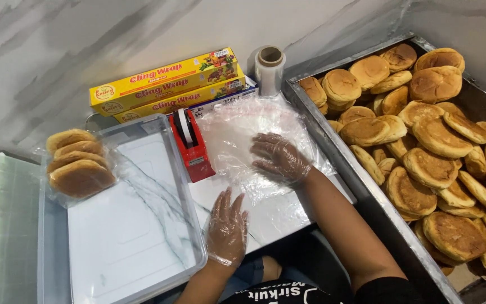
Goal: The person is individually wrapping bread rolls in plastic bags at a bakery workstation.
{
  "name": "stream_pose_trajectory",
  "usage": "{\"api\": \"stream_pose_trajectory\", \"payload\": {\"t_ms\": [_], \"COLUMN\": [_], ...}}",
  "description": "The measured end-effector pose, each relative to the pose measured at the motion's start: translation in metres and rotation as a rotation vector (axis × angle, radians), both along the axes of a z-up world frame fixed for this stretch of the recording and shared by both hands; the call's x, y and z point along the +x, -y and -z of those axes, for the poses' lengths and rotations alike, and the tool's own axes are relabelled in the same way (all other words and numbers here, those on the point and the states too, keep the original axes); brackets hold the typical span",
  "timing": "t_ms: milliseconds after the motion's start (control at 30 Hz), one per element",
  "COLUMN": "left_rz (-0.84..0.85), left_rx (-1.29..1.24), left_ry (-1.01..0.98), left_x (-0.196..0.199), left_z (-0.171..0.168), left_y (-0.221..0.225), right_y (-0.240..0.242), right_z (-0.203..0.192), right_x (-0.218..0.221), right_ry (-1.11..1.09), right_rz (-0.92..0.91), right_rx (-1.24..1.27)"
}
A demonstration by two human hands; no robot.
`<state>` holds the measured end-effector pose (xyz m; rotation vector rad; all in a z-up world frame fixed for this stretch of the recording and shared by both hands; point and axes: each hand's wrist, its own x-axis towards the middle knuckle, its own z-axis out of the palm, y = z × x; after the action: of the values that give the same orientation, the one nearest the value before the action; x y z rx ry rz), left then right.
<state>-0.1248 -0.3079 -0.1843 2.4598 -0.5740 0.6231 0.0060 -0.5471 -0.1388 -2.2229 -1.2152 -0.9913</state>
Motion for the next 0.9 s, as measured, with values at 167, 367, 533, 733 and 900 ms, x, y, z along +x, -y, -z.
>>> {"api": "stream_pose_trajectory", "payload": {"t_ms": [167, 367, 533, 733, 900], "left_rz": [-0.005, 0.016, 0.02, 0.022, 0.048], "left_rx": [0.005, -0.022, 0.033, 0.039, 0.025], "left_ry": [0.063, 0.057, 0.106, 0.071, 0.027], "left_x": [0.0, 0.0, 0.002, 0.002, 0.002], "left_z": [-0.005, 0.0, 0.002, 0.005, -0.001], "left_y": [-0.002, -0.002, -0.001, -0.001, -0.002], "right_y": [-0.015, -0.005, 0.0, 0.001, 0.0], "right_z": [-0.028, -0.013, -0.002, -0.001, -0.005], "right_x": [-0.019, -0.011, -0.001, -0.001, -0.001], "right_ry": [-1.466, -1.298, -1.17, -0.876, -0.742], "right_rz": [-0.241, -0.328, -0.277, -0.238, -0.19], "right_rx": [1.171, 0.93, 0.739, 0.534, 0.471]}}
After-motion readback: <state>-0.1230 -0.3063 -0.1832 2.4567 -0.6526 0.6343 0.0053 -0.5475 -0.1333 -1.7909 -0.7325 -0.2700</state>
